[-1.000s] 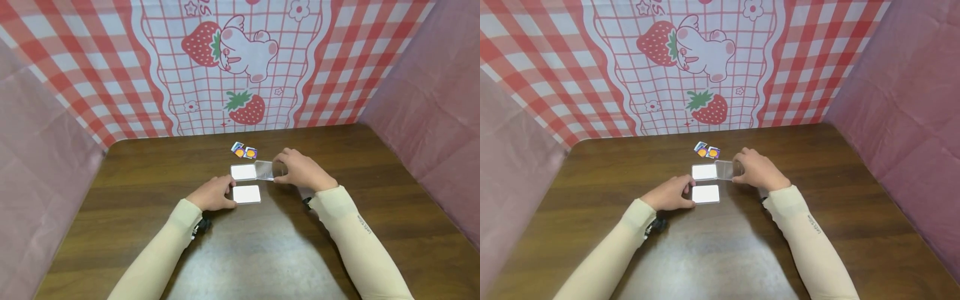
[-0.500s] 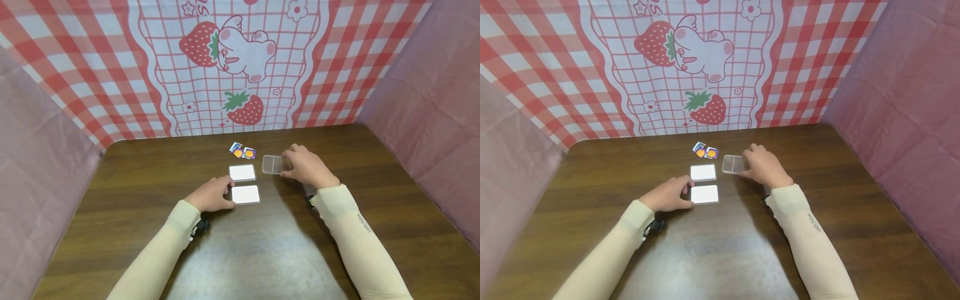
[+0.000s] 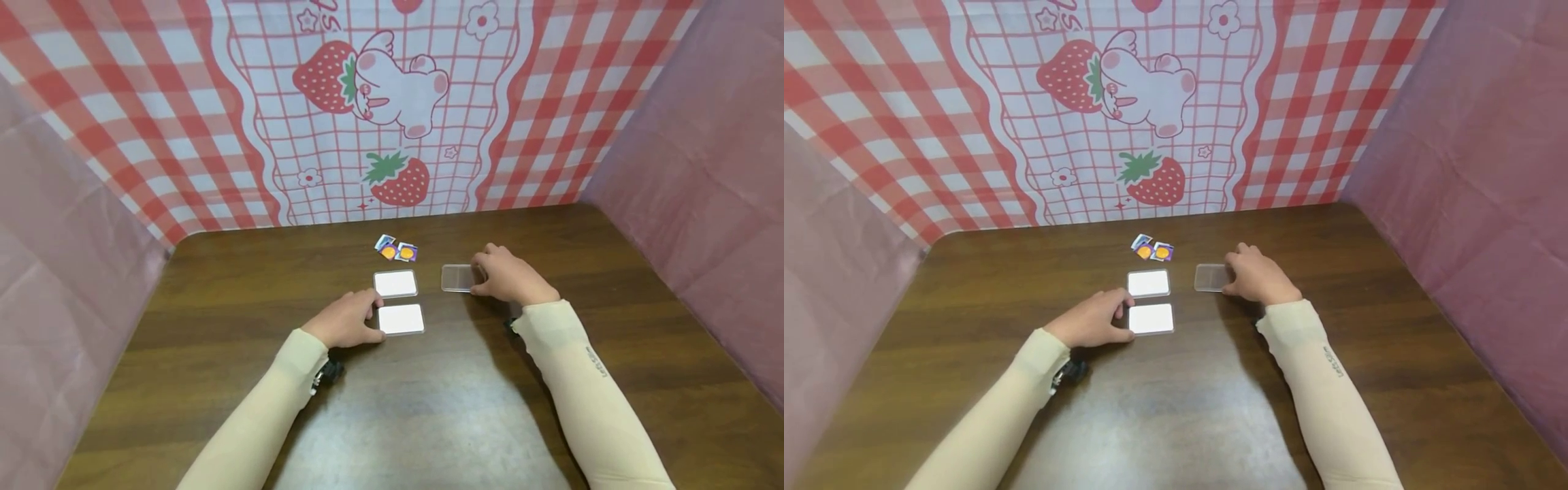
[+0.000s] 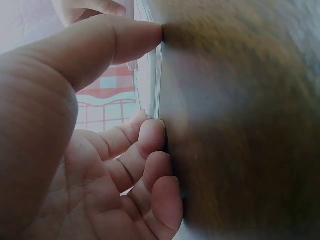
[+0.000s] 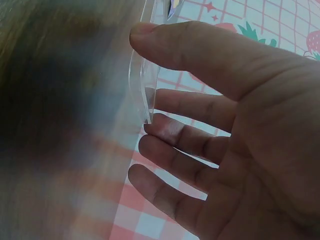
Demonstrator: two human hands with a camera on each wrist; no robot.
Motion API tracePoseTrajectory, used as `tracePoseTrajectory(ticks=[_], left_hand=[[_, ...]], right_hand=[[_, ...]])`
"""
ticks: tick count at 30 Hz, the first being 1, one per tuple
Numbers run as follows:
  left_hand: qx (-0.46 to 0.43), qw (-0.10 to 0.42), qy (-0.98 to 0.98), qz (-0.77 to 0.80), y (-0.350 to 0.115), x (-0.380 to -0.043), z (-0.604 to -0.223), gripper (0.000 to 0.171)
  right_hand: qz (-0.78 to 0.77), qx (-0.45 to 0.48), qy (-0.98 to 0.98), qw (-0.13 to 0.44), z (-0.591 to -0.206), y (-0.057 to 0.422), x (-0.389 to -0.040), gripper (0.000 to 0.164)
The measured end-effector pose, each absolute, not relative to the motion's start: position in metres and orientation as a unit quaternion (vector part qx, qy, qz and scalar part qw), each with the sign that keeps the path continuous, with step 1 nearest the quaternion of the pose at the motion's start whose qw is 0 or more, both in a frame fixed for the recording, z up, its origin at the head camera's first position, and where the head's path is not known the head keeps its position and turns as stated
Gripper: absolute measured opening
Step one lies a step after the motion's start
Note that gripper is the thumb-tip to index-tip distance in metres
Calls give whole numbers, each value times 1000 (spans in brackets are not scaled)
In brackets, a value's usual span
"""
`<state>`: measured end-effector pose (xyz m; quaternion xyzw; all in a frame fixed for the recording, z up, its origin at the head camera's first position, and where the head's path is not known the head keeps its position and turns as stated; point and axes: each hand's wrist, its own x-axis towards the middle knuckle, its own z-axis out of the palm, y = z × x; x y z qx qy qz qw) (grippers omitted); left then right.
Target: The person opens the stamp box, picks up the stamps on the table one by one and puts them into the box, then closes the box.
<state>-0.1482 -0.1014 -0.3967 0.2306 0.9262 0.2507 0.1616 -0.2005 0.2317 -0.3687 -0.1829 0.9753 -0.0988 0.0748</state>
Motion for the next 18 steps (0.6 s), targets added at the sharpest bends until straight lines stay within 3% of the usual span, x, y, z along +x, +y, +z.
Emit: tracePoseTrajectory(ticks=[7, 18], left_hand=[[232, 159, 926, 251, -102, -147, -397, 57], [234, 157, 927, 248, -102, -148, -399, 57]], right_hand=[[-94, -177, 976, 82, -371, 229, -200, 54], [-118, -171, 973, 102, -376, 228, -201, 50]])
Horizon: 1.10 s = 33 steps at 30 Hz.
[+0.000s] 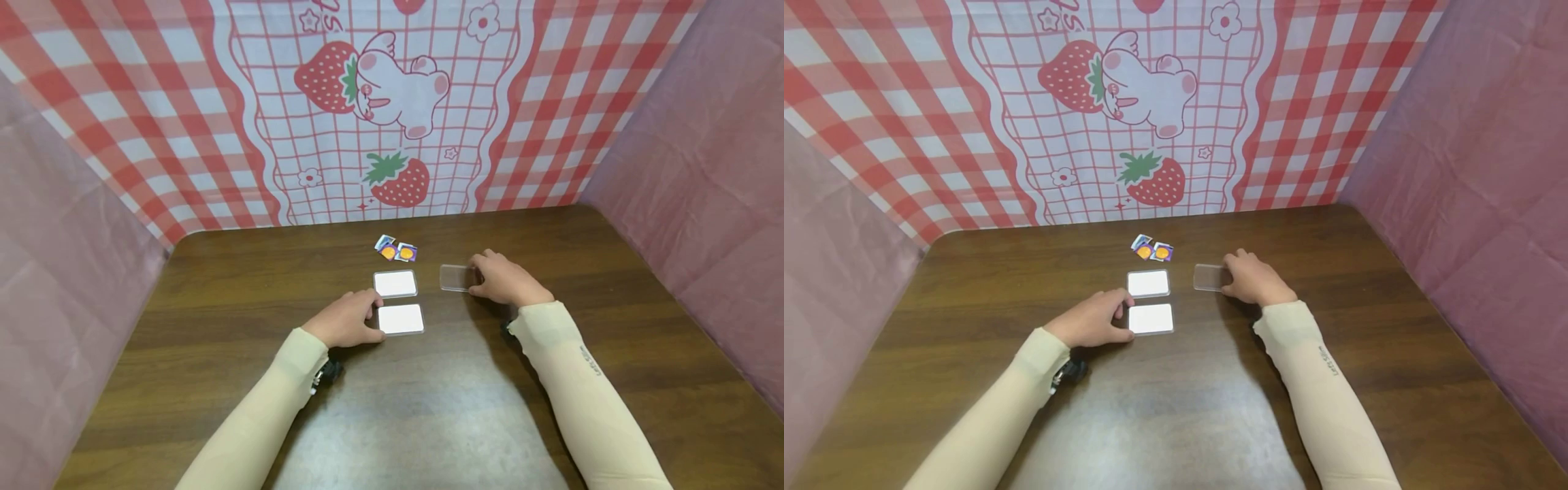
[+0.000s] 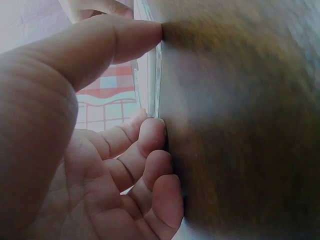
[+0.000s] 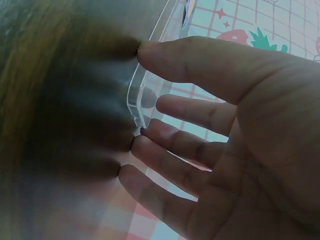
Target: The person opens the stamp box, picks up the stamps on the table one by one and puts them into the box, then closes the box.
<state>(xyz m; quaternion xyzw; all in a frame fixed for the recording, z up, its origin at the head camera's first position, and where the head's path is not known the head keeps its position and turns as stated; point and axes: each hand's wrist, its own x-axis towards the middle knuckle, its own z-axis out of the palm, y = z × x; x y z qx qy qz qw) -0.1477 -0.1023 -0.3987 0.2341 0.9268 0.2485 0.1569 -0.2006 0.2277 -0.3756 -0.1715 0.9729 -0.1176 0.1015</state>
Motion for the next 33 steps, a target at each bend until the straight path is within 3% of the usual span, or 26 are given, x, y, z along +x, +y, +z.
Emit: tracePoseTrajectory(ticks=[33], left_hand=[[236, 171, 922, 254, -106, -150, -398, 56]], right_hand=[[-142, -162, 968, 129, -378, 232, -202, 54]])
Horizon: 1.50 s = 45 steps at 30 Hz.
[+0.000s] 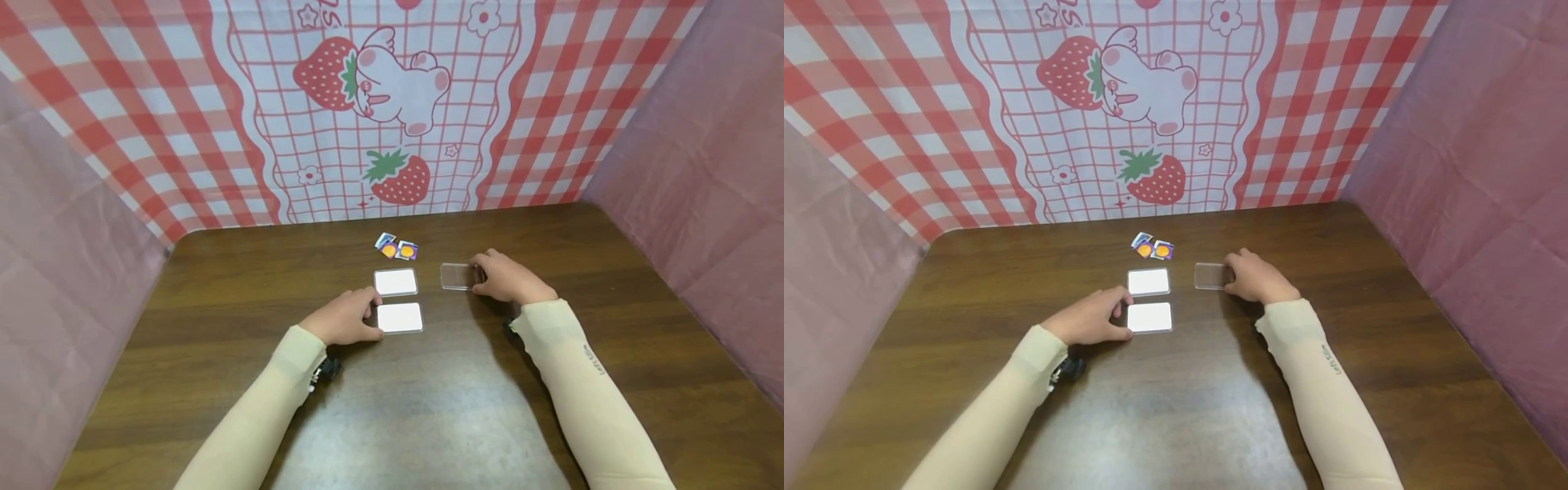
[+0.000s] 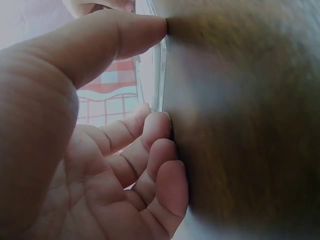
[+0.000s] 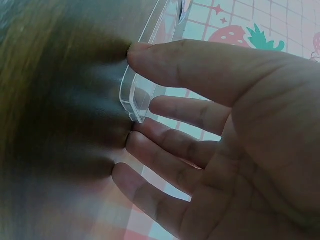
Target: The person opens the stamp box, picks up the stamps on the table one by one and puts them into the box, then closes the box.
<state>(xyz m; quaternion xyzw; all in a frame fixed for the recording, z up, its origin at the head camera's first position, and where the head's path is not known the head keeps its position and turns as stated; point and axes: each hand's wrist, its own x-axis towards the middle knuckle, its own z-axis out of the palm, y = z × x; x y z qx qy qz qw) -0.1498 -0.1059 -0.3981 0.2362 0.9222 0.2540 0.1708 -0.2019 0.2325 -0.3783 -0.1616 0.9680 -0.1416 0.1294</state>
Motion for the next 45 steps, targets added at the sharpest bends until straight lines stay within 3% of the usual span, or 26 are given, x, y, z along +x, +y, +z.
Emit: tracePoseTrajectory(ticks=[39, 45], left_hand=[[230, 168, 921, 266, -106, -152, -400, 58], [231, 172, 920, 266, -107, -153, -401, 60]], right_hand=[[-137, -170, 967, 129, -378, 233, -203, 57], [-144, -183, 966, 109, -372, 232, -201, 57]])
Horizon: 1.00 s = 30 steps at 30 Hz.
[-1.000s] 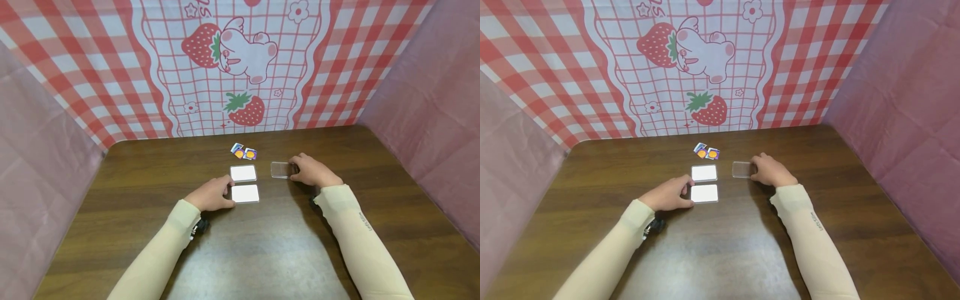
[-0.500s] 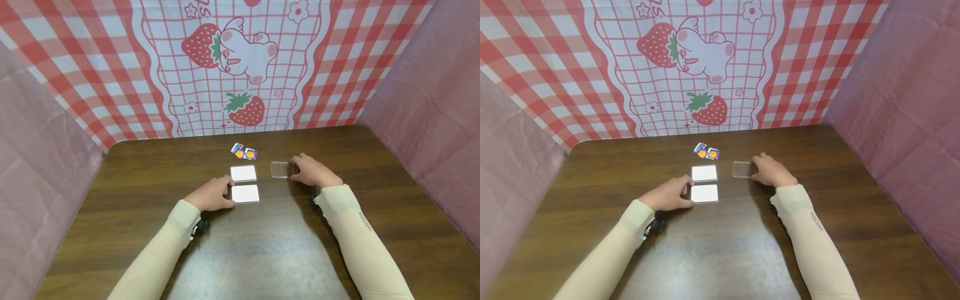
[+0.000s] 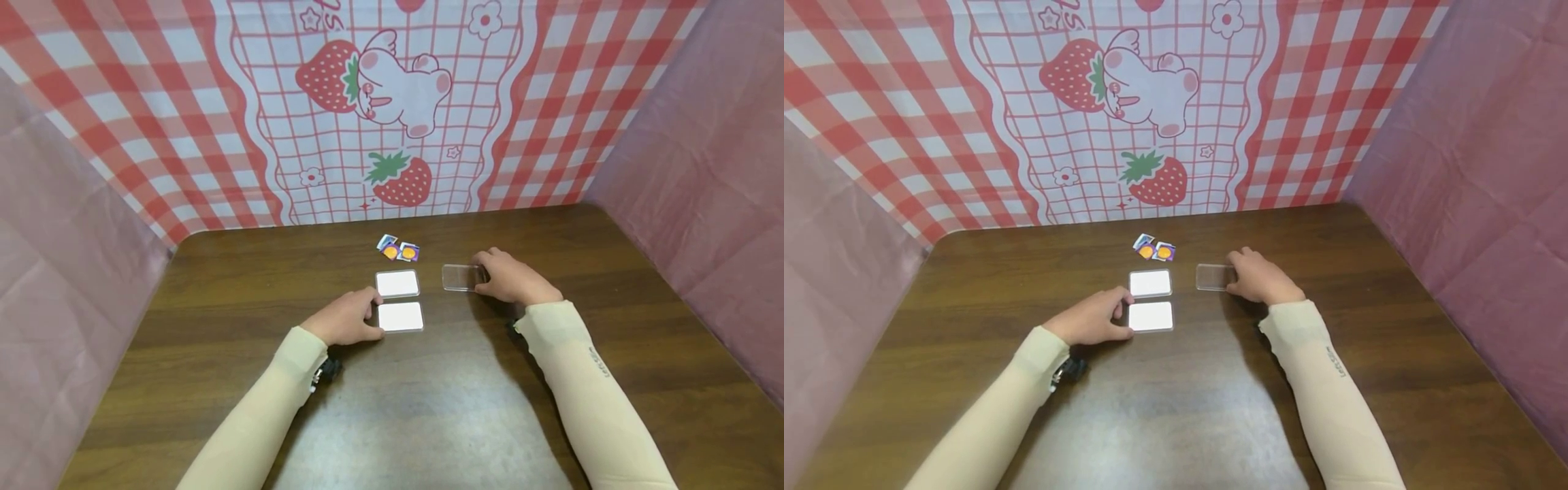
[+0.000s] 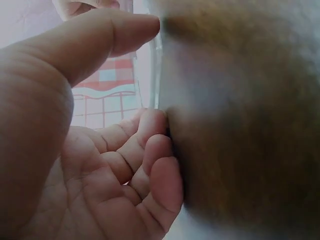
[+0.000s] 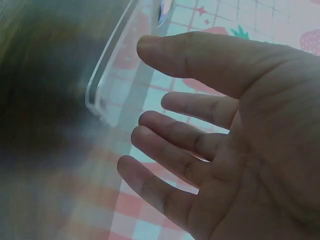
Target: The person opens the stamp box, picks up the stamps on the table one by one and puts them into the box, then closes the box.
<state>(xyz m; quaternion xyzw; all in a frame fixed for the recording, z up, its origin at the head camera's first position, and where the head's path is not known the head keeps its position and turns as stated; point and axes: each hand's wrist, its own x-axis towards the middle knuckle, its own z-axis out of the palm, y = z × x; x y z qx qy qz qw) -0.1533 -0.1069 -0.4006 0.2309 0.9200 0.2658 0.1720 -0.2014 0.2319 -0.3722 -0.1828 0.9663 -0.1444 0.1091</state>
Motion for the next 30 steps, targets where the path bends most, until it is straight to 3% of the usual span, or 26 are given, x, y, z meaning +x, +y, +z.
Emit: tracePoseTrajectory(ticks=[5, 15, 21, 30], left_hand=[[231, 178, 912, 287, -112, -156, -401, 61], [233, 128, 917, 296, -123, -161, -391, 35], [222, 93, 924, 297, -126, -162, -389, 33], [204, 92, 927, 301, -130, -163, -386, 35]], right_hand=[[-146, -195, 965, 97, -365, 226, -200, 60], [-135, -201, 966, 87, -355, 220, -196, 59], [-137, -198, 967, 84, -352, 218, -194, 58], [-130, -196, 968, 87, -352, 219, -195, 58]])
